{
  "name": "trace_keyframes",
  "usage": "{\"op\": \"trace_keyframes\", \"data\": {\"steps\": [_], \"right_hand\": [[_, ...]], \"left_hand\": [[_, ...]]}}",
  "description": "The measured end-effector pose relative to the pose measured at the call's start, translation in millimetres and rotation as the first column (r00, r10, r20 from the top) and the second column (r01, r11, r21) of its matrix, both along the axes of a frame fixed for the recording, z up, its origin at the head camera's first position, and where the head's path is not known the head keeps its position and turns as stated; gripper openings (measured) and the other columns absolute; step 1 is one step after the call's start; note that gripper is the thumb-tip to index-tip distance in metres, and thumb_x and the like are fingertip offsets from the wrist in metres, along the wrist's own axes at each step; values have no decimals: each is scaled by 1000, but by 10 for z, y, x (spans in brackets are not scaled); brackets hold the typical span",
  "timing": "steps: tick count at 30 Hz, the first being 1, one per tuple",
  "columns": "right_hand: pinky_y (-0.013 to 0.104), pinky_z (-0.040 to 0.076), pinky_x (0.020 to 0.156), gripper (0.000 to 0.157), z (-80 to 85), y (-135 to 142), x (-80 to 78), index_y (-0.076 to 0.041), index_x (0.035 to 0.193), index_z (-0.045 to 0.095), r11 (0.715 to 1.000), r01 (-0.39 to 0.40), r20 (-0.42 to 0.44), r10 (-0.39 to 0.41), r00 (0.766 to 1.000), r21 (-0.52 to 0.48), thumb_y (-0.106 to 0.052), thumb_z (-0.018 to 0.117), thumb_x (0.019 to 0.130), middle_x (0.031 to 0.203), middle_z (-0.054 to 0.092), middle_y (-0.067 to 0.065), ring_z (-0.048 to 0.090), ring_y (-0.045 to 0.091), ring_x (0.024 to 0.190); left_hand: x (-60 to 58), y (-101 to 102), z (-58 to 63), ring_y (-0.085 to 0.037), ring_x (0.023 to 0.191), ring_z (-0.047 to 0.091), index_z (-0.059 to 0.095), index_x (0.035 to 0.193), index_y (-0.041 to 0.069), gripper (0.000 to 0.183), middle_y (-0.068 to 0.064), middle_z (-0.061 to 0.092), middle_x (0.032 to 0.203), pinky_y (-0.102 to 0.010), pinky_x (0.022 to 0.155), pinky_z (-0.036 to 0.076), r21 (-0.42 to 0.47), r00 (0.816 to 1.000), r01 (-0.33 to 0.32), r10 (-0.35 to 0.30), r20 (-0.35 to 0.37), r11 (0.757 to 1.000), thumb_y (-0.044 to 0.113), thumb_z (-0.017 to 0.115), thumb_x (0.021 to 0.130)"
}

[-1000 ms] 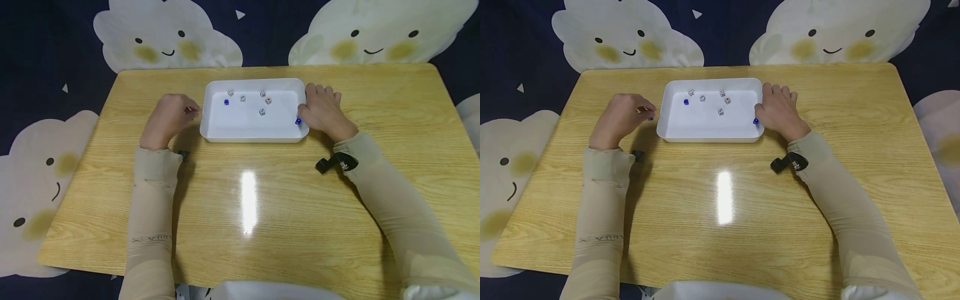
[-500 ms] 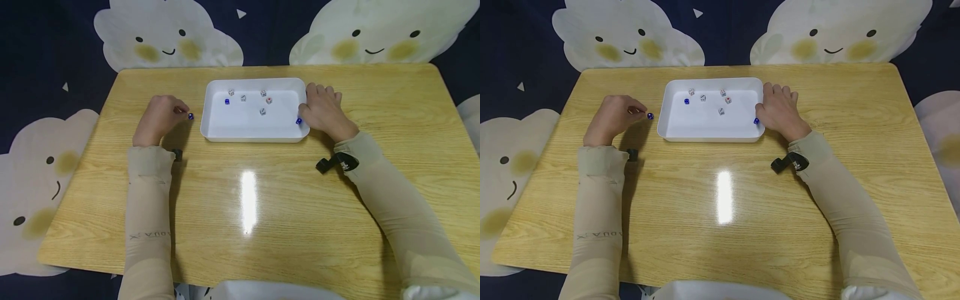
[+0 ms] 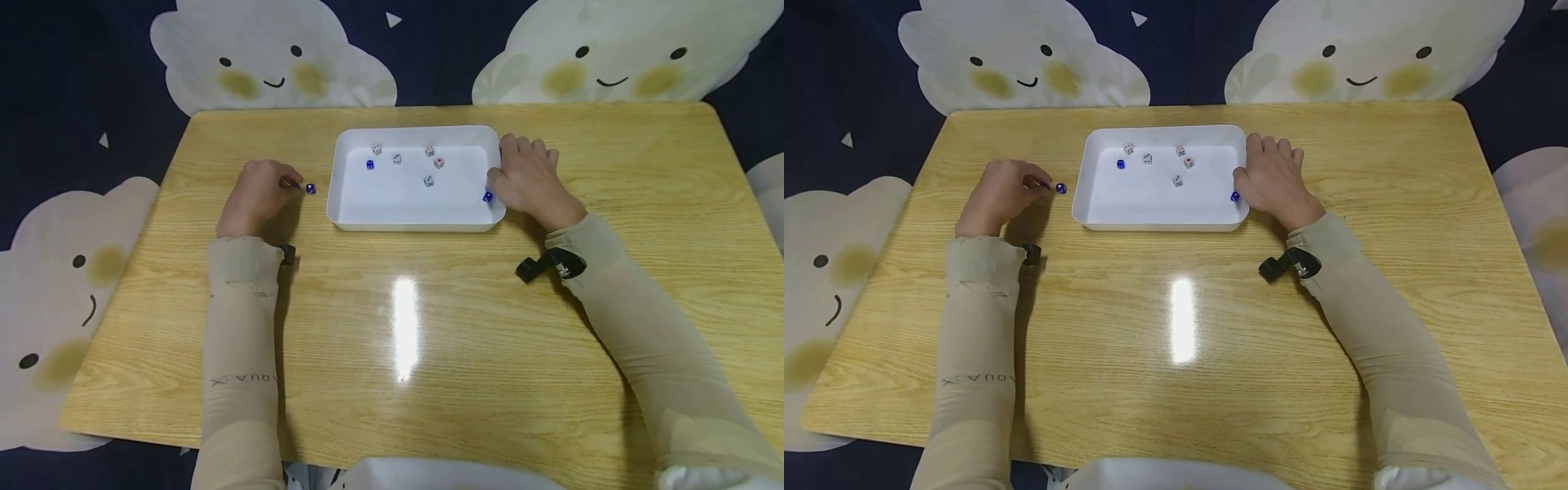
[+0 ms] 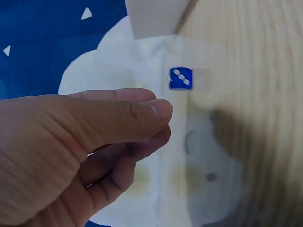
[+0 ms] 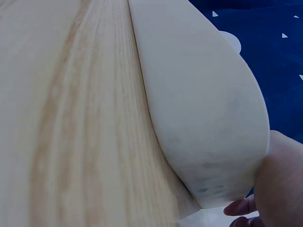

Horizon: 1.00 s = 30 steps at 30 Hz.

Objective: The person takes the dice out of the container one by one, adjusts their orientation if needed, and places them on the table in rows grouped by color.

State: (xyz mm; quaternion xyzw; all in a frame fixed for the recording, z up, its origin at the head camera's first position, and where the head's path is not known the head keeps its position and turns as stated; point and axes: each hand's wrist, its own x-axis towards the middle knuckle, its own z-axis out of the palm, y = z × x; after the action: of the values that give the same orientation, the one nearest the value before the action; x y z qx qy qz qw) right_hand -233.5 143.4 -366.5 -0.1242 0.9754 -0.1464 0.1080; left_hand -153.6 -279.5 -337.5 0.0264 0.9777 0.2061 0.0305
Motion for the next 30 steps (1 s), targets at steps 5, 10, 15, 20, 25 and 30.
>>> {"op": "trace_keyframes", "data": {"steps": [5,10,15,20,25,30], "right_hand": [[56,24,91,46,-11,6,-1,4,133,40,1000,3,-2,-3,1000,-2,-28,33,100,119,47,25,35,44,107],[55,24,91,45,-8,7,4,4,132,40,1000,2,-7,-2,1000,-8,-28,32,101,118,47,24,35,44,107],[51,24,88,44,11,-1,9,3,130,41,1000,-3,-12,3,1000,-7,-28,31,101,116,46,23,35,42,104],[50,25,86,43,28,-10,11,3,129,41,1000,-6,-16,6,1000,2,-28,31,101,116,46,24,35,42,103],[50,25,86,43,31,-13,15,4,128,42,1000,-8,-15,8,1000,8,-28,31,101,117,47,25,35,43,104],[50,25,86,44,22,-8,20,4,128,43,1000,-12,-20,12,1000,10,-29,32,101,118,47,25,35,43,104]], "left_hand": [[-29,-35,-77,-39,109,70,74,118,-3,25,-25,74,119,-52,98,56,6,1000,-5,5,12,1000,-2,62,96],[-56,-40,-126,-40,112,69,73,121,-3,27,-25,73,122,-52,100,55,-1,1000,2,-2,4,1000,-2,63,96],[-58,-32,-126,-40,114,68,72,123,-2,28,-25,73,123,-53,101,54,-12,1000,-5,5,18,1000,-2,62,97],[-57,-23,-118,-38,115,67,74,120,-1,26,-23,73,123,-53,103,53,-22,999,-9,10,31,1000,-1,62,98],[-59,-19,-125,-34,108,66,77,114,0,22,-20,75,120,-50,99,53,-29,1000,2,-2,22,1000,-2,63,98],[-58,-17,-145,-32,104,65,77,113,0,20,-20,75,116,-49,96,53,-15,1000,15,-15,8,1000,-1,65,96]]}}
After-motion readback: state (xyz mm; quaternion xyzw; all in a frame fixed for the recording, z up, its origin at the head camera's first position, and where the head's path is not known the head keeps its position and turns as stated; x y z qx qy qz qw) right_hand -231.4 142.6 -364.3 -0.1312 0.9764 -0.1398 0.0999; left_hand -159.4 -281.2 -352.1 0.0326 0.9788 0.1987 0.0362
